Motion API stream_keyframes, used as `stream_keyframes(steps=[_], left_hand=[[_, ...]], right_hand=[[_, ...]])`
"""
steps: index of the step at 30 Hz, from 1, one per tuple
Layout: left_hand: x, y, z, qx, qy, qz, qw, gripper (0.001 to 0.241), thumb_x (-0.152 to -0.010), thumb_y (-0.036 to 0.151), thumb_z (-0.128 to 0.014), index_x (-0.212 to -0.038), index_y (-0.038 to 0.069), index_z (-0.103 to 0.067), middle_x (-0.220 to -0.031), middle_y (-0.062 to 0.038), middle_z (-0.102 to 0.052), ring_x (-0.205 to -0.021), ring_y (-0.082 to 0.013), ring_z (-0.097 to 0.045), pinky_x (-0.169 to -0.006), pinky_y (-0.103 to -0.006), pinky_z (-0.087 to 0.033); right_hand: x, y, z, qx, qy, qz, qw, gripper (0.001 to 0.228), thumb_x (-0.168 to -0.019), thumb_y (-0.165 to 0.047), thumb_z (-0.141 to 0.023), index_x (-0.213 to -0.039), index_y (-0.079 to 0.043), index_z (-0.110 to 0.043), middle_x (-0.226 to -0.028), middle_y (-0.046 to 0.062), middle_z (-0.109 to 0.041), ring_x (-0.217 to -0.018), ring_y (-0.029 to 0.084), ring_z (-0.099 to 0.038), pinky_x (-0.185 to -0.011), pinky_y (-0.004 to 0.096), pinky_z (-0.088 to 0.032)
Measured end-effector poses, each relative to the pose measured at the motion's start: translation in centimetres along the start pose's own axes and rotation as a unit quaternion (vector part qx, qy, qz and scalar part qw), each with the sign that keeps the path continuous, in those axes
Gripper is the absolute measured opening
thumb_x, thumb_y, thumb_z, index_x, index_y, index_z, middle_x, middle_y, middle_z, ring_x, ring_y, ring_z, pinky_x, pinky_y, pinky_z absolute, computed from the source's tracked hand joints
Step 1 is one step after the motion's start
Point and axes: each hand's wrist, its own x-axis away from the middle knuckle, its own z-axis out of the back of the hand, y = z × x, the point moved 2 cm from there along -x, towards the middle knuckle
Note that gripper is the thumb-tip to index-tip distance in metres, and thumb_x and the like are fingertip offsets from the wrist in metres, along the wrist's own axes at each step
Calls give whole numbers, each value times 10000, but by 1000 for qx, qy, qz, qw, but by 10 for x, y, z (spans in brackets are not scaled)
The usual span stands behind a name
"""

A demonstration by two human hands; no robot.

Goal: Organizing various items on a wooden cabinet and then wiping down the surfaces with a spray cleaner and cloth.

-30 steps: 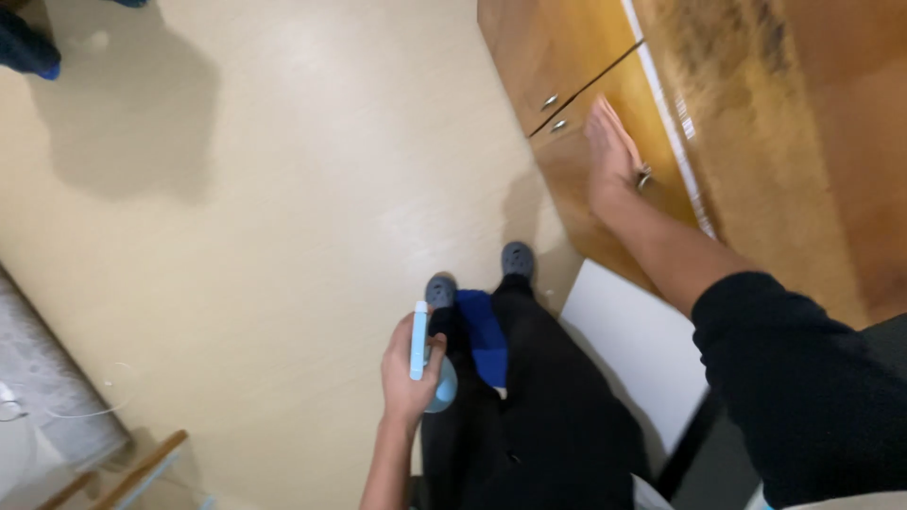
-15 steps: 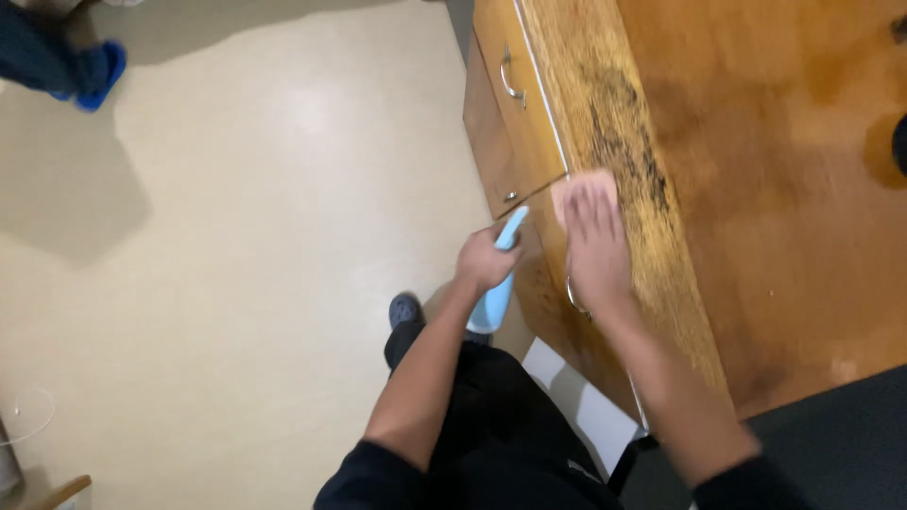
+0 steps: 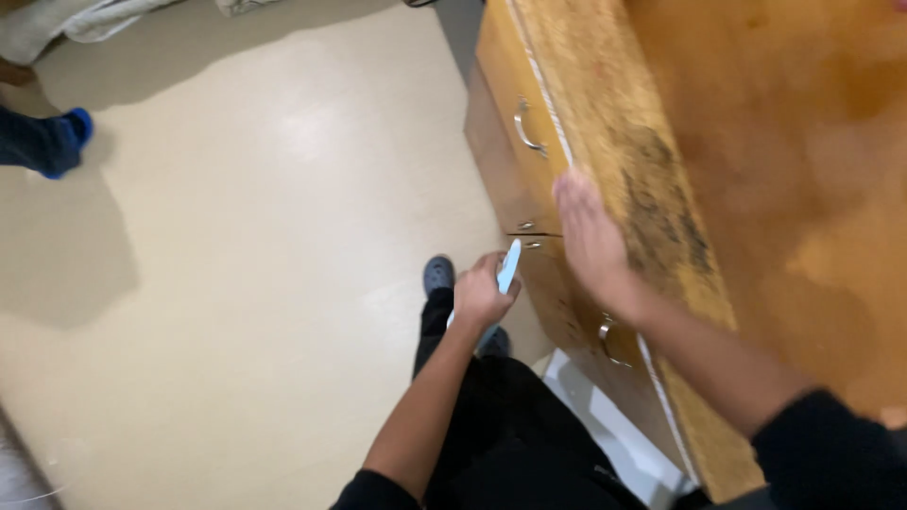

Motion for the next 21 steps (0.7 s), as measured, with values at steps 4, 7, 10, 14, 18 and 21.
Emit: stream_keyframes(steps=[4,7,10,14,18,21], left_hand=[[6,-37,35,-7,-5,32,999,608,-759,271,-734,-1340,165,-592,-1239,-143,-678,-1037,-366,-685,-873,-483,-553],[1,-60,59,-4,-3,64,998,579,-746,254,-744,-1304,167,-615,-1256,-126,-688,-1047,-370,-686,-881,-486,-548],[5,-88,77,-42,-10,114,993,565,-762,231,-724,-1314,173,-621,-1239,-136,-699,-1023,-386,-694,-888,-484,-559],[7,-116,107,-13,45,176,983,556,-761,246,-737,-1298,168,-617,-1209,-148,-705,-962,-393,-704,-860,-486,-564],[17,-143,124,-21,77,228,970,536,-781,238,-712,-1305,175,-614,-1160,-153,-721,-921,-398,-711,-817,-496,-567],[26,-166,115,-21,122,195,973,516,-772,220,-724,-1273,153,-621,-1152,-168,-725,-921,-407,-708,-795,-506,-567]], right_hand=[[-113,21,2,-1,17,-37,999,659,-1020,-239,-261,-1583,95,-190,-1666,201,-227,-1545,352,-153,-1248,464,-27],[-183,41,8,11,-14,-19,1000,686,-1013,-274,-252,-1593,76,-143,-1669,191,-173,-1540,354,-139,-1232,484,-15],[-246,48,6,115,34,-49,992,648,-1054,-301,-280,-1591,63,-264,-1678,176,-272,-1538,369,-218,-1245,522,-36],[-327,48,-18,58,-9,-43,997,695,-1042,-370,-280,-1621,-10,-144,-1708,113,-116,-1553,348,-65,-1219,558,63],[-339,45,-2,110,-58,-18,992,705,-1039,-411,-255,-1620,-33,-128,-1701,138,-123,-1534,381,-79,-1190,590,48],[-305,17,16,154,-95,9,983,755,-1011,-434,-267,-1624,-22,-111,-1701,127,-86,-1517,377,-85,-1166,580,-7]])
